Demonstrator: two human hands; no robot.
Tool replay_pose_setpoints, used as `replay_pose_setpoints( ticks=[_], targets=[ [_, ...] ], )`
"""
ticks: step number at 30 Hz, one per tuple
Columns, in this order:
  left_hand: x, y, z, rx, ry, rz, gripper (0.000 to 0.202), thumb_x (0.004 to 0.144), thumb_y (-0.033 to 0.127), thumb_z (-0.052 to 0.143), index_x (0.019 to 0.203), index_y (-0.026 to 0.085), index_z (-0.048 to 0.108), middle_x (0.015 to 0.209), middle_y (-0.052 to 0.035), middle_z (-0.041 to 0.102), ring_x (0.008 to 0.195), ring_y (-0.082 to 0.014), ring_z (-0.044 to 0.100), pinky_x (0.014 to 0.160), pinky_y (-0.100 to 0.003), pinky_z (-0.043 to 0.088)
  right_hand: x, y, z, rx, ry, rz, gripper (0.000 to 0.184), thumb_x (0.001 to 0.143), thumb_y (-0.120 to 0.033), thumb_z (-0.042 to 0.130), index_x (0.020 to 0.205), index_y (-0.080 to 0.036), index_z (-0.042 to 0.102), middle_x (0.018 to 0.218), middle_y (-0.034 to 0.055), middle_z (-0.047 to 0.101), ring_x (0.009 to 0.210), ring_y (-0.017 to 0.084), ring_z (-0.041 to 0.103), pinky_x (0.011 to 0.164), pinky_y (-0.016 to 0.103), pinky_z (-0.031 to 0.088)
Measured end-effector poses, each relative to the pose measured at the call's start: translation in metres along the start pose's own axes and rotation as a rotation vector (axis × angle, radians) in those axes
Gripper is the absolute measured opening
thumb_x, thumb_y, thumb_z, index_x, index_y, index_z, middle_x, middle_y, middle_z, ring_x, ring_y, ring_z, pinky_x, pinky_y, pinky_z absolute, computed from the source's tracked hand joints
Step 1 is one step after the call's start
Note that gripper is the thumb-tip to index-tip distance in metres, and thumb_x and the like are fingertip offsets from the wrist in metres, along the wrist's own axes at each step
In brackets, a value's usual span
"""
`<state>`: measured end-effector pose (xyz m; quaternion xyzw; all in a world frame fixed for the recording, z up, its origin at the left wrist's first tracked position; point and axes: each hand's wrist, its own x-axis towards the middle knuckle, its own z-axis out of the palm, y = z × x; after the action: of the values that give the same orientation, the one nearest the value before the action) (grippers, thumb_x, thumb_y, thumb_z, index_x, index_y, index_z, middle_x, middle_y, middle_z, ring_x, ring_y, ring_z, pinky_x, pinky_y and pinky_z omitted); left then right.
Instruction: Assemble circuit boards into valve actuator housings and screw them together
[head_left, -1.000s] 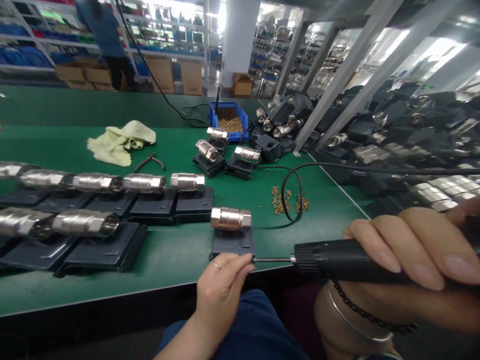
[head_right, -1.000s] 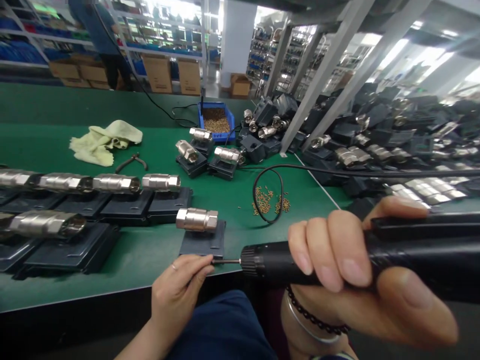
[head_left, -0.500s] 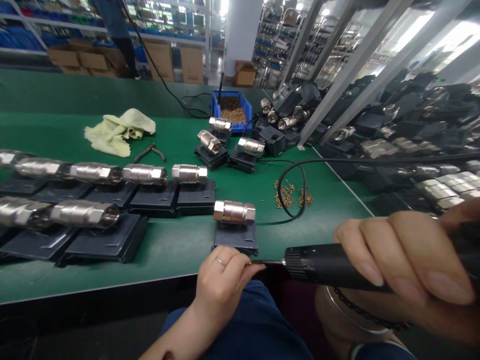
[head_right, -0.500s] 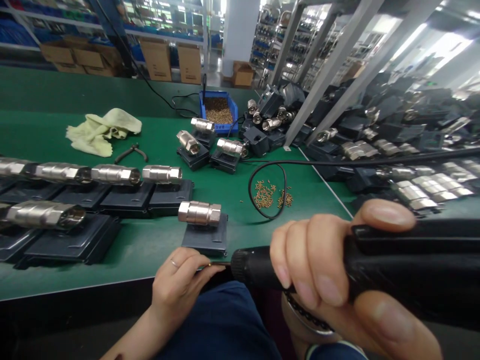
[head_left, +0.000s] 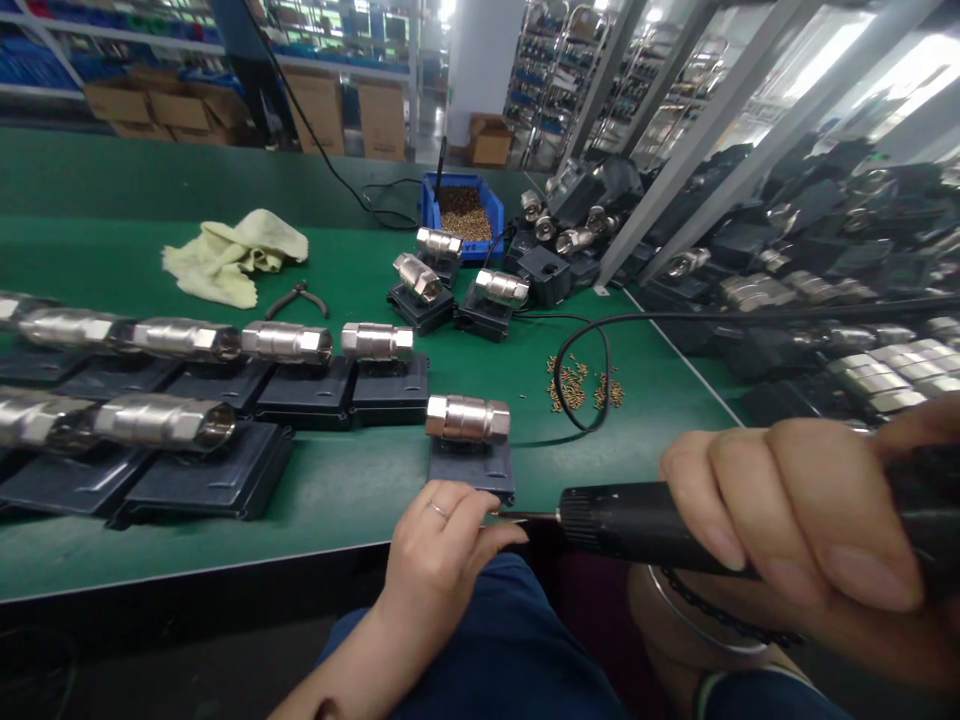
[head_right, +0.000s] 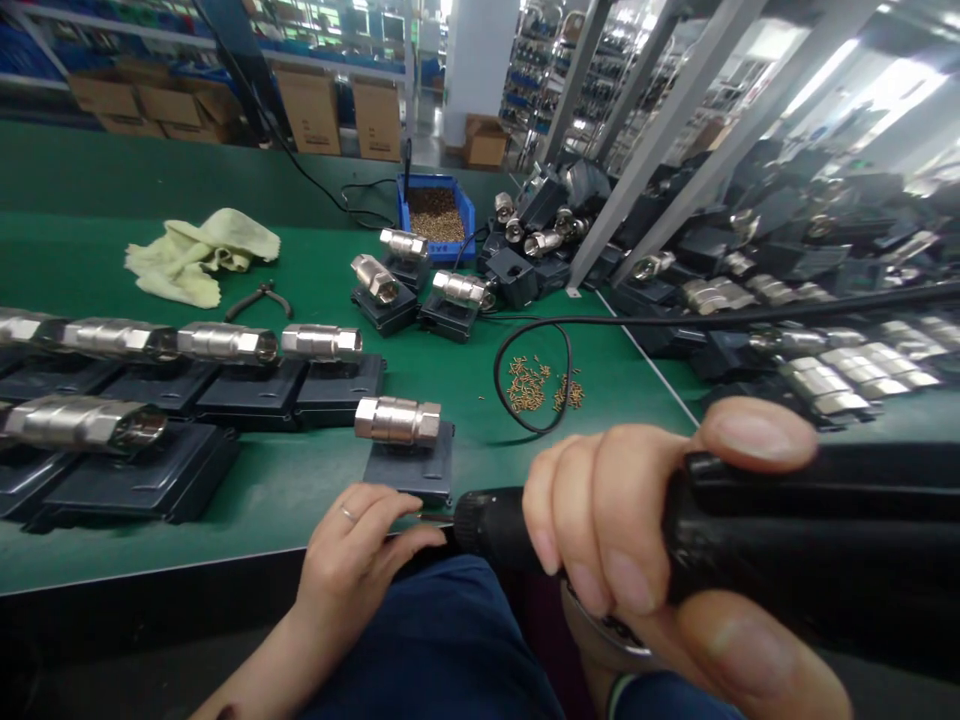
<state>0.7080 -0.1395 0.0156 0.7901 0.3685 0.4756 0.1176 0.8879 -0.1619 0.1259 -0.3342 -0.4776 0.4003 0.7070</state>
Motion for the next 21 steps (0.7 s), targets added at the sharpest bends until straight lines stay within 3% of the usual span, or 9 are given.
replay_pose_setpoints(
  ticks=[2, 4, 7, 9, 12, 16, 21],
  targets=[
    [-0.002, -0.015, -0.003, 0.026, 0.018, -0.059, 0.025, 0.085, 0.042, 0.064, 0.083, 0.018, 0.056, 0.073, -0.0019, 0.060, 0.070, -0.0160, 0.059, 0.064, -0.026, 0.050, 0.005, 0.002, 0.008, 0.084, -0.034, -0.028, 0.030, 0.074, -0.028, 0.076, 0.100, -0.034, 0.062, 0.049, -0.0095, 0.051, 0.036, 0.007, 0.043, 0.040, 0.027, 0.039],
    [-0.004, -0.035, -0.006, 0.063, -0.020, -0.206, 0.032, 0.077, 0.044, 0.072, 0.085, 0.019, 0.055, 0.080, -0.0029, 0.060, 0.077, -0.0197, 0.061, 0.069, -0.031, 0.053, 0.011, 0.004, 0.013, 0.077, -0.049, -0.065, 0.026, 0.075, -0.025, 0.073, 0.099, -0.028, 0.065, 0.052, -0.0064, 0.053, 0.039, 0.008, 0.045, 0.041, 0.027, 0.040],
    [0.000, -0.061, -0.005, -0.008, -0.224, -0.404, 0.058, 0.066, 0.036, 0.080, 0.113, 0.018, 0.051, 0.113, -0.0103, 0.058, 0.105, -0.0280, 0.059, 0.088, -0.044, 0.053, 0.021, 0.012, 0.014, 0.038, -0.122, -0.068, 0.029, 0.075, -0.024, 0.073, 0.103, -0.026, 0.065, 0.054, -0.0047, 0.052, 0.041, 0.011, 0.047, 0.042, 0.027, 0.041],
    [0.005, -0.069, -0.003, -0.113, -0.376, -0.429, 0.076, 0.064, 0.032, 0.079, 0.129, 0.018, 0.041, 0.129, -0.0141, 0.049, 0.122, -0.0313, 0.049, 0.100, -0.048, 0.045, 0.024, 0.018, 0.013, 0.030, -0.175, -0.045, 0.030, 0.076, -0.025, 0.072, 0.105, -0.027, 0.064, 0.056, -0.0050, 0.051, 0.042, 0.012, 0.048, 0.042, 0.028, 0.042],
    [0.011, -0.070, 0.000, -0.183, -0.484, -0.434, 0.075, 0.065, 0.030, 0.075, 0.131, 0.017, 0.041, 0.129, -0.0149, 0.048, 0.128, -0.0332, 0.043, 0.106, -0.051, 0.039, 0.027, 0.026, 0.012, 0.010, -0.220, -0.007, 0.031, 0.077, -0.026, 0.071, 0.106, -0.027, 0.061, 0.057, -0.0055, 0.052, 0.044, 0.011, 0.049, 0.043, 0.027, 0.043],
    [0.010, -0.067, 0.001, -0.215, -0.461, -0.447, 0.075, 0.063, 0.032, 0.077, 0.128, 0.016, 0.043, 0.129, -0.0158, 0.046, 0.124, -0.0345, 0.046, 0.104, -0.054, 0.040, 0.030, 0.033, 0.012, -0.058, -0.288, 0.068, 0.033, 0.078, -0.027, 0.070, 0.108, -0.027, 0.059, 0.060, -0.0053, 0.055, 0.045, 0.011, 0.048, 0.044, 0.027, 0.041],
    [0.006, -0.065, 0.001, -0.247, -0.417, -0.474, 0.078, 0.062, 0.033, 0.078, 0.129, 0.018, 0.042, 0.128, -0.0131, 0.046, 0.122, -0.0323, 0.047, 0.104, -0.052, 0.041, 0.036, 0.038, 0.011, -0.075, -0.341, 0.085, 0.021, 0.079, -0.024, 0.069, 0.096, -0.026, 0.057, 0.060, -0.0068, 0.052, 0.045, 0.009, 0.044, 0.045, 0.025, 0.039]
  ],
)
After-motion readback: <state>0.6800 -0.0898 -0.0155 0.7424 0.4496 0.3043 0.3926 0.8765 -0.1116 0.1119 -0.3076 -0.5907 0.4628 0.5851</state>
